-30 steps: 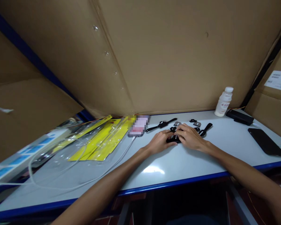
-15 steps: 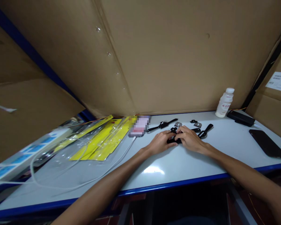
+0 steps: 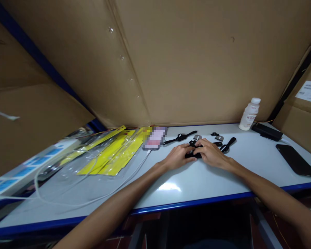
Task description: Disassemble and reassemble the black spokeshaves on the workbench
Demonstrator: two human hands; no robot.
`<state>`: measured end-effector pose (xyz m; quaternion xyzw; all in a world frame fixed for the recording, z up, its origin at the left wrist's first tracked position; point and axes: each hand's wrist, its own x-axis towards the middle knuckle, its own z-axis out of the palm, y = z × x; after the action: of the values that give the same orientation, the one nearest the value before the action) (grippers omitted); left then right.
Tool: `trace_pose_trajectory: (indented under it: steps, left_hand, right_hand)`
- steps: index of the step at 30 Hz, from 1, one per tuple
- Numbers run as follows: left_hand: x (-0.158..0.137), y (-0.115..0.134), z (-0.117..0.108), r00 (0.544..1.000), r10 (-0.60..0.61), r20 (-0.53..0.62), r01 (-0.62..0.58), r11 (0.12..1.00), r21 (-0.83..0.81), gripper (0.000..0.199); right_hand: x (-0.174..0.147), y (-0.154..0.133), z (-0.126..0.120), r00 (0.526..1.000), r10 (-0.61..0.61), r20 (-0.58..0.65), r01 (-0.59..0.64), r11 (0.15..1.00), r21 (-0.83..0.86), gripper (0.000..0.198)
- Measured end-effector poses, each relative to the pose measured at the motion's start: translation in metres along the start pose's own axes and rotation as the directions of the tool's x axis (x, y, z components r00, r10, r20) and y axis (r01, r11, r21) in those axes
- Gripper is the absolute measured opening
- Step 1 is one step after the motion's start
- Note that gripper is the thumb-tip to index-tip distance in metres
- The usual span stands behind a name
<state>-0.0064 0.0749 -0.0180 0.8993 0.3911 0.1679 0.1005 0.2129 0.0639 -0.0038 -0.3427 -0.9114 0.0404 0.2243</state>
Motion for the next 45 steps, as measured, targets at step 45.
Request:
trace_pose_trajectory:
  steps: [45]
  left_hand:
    - [-0.001,0.000,-0.001,0.998,0.002,-0.058,-0.006,0.997,-0.077,0.028]
  right_hand:
    - [0.003,-0.002,0.003,0.974,0.225,-0.001,-0.225,0.974,-0.029,0.015]
